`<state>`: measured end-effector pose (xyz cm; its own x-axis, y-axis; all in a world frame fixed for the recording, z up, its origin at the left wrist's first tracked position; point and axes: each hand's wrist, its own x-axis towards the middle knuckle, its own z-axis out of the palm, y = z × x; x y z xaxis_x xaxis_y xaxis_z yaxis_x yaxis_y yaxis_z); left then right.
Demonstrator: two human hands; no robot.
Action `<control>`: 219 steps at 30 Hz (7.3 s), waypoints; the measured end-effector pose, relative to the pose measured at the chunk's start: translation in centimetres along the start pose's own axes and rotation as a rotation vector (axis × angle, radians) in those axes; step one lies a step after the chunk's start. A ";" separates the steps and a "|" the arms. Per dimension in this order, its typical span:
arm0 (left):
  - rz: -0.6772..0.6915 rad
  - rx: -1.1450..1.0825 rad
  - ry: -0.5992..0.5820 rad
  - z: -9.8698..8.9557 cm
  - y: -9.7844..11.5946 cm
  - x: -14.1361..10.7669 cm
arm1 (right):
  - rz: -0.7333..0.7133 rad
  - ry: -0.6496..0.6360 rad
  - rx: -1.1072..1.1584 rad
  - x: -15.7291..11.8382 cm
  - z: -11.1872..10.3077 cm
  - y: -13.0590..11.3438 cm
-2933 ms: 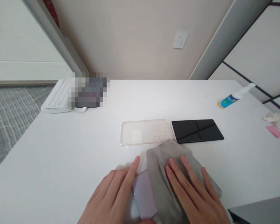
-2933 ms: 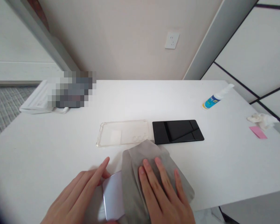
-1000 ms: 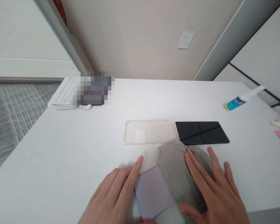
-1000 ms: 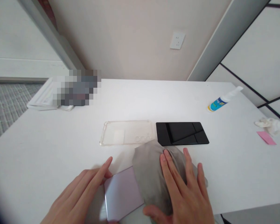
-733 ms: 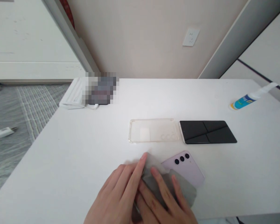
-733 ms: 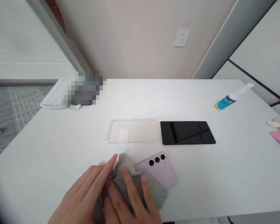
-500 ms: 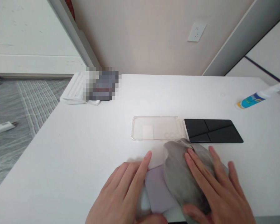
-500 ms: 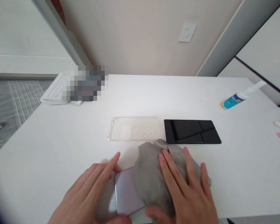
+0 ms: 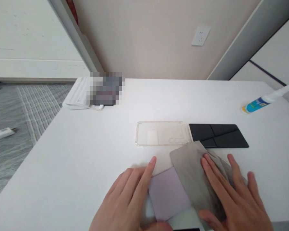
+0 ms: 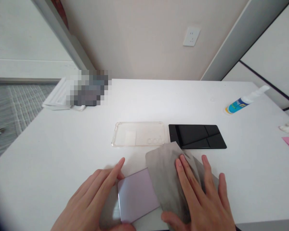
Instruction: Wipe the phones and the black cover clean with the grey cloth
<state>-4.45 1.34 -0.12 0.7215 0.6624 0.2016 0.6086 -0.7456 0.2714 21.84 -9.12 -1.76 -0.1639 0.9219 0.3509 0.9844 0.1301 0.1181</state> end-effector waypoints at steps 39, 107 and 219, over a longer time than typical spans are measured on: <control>0.016 0.036 0.052 0.5 -0.6 -0.3 | 0.018 0.009 -0.057 0.8 0.4 -2.3; -0.008 0.021 0.017 0.1 -0.4 -0.3 | -0.141 -0.008 0.052 0.8 -0.2 -2.8; 0.012 0.079 0.063 0.3 -0.5 -0.4 | -0.130 0.009 -0.016 1.4 -0.2 -1.3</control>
<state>-4.95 1.44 -0.60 0.7082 0.6549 0.2637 0.6260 -0.7552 0.1943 20.31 -8.08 -1.28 -0.2910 0.8942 0.3403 0.9536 0.2425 0.1784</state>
